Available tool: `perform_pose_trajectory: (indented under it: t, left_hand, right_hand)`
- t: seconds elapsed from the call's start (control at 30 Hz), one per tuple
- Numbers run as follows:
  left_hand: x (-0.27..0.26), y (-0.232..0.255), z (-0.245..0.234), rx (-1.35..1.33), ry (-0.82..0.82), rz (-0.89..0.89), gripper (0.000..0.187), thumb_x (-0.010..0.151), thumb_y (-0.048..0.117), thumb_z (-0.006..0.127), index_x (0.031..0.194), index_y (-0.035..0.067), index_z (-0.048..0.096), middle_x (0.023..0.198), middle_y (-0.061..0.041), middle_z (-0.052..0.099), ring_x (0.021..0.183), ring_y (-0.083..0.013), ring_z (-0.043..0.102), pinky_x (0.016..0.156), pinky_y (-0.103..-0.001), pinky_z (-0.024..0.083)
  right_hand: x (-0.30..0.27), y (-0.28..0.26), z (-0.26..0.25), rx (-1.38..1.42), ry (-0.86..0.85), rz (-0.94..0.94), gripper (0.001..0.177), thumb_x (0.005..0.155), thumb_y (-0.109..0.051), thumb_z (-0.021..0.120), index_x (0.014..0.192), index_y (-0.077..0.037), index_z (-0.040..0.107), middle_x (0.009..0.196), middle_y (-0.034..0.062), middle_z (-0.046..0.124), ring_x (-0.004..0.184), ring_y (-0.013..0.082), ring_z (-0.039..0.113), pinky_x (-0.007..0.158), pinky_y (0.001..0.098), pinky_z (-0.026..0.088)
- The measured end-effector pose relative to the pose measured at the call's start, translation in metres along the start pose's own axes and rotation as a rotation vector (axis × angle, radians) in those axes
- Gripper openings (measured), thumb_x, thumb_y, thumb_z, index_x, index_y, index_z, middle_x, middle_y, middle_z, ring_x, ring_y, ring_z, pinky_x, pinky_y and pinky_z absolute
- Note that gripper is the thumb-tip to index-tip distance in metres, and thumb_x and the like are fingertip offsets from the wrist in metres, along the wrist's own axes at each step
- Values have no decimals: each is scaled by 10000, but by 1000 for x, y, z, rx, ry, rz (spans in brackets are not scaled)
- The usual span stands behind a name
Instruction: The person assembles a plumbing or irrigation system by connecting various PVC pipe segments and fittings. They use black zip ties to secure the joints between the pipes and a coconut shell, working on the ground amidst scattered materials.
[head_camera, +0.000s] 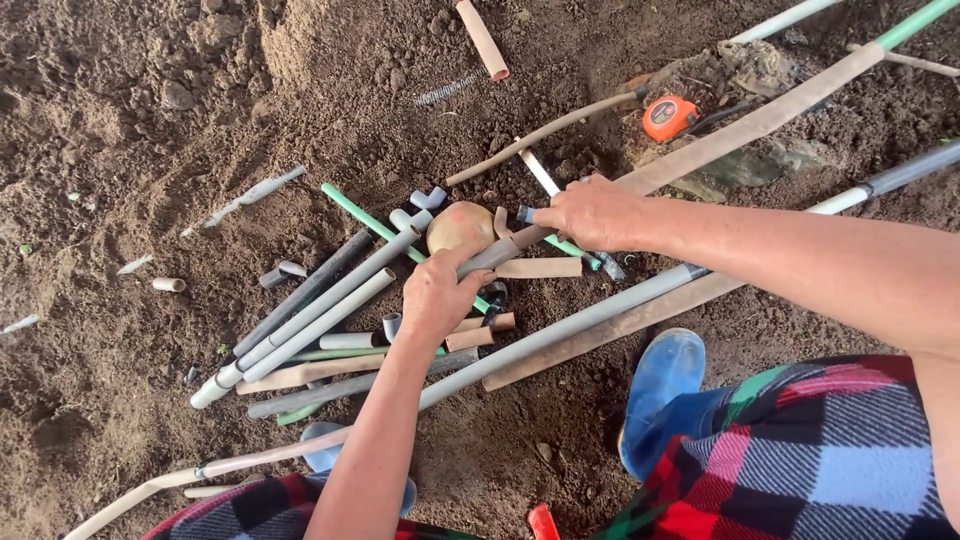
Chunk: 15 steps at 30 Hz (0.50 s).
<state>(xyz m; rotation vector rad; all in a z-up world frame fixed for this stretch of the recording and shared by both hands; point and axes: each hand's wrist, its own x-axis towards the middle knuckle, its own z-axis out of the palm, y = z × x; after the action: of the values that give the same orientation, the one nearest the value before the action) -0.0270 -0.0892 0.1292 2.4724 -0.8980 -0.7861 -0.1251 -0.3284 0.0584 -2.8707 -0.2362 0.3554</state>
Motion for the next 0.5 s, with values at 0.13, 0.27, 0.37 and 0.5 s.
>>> perform_pose_trajectory:
  t: [0.13, 0.27, 0.37, 0.5]
  left_hand:
    - [12, -21, 48, 264, 300, 288, 419, 731, 410, 704, 1139, 337, 638, 939, 1, 665, 886, -243, 648, 762, -403, 538]
    - [10, -6, 58, 277, 209, 245, 394, 786, 313, 664, 1177, 319, 609, 946, -27, 640, 913, -241, 637, 817, -420, 496]
    - [14, 6, 41, 168, 134, 173, 378, 828, 337, 640, 1203, 311, 601, 990, -59, 648, 972, -265, 639, 894, -447, 461]
    - [14, 5, 34, 130, 146, 183, 403, 822, 419, 630, 1208, 313, 587, 1015, -59, 656, 998, -287, 639, 930, -466, 445]
  right_hand:
    - [-5, -4, 4, 63, 2, -59, 279, 908, -182, 544, 1130, -351, 546, 750, -10, 579, 820, 233, 596, 811, 471, 469]
    - [-8, -19, -3, -13, 23, -70, 276, 855, -173, 600, 1106, -275, 544, 793, -3, 574, 835, 213, 582, 740, 402, 476]
    - [-11, -23, -46, 48, -112, 80, 391, 795, -186, 689, 1160, -272, 577, 877, -2, 602, 916, 187, 557, 837, 385, 448]
    - [-18, 22, -26, -46, -293, 350, 470, 747, -235, 745, 1186, -278, 581, 953, -1, 627, 981, 189, 551, 917, 412, 397]
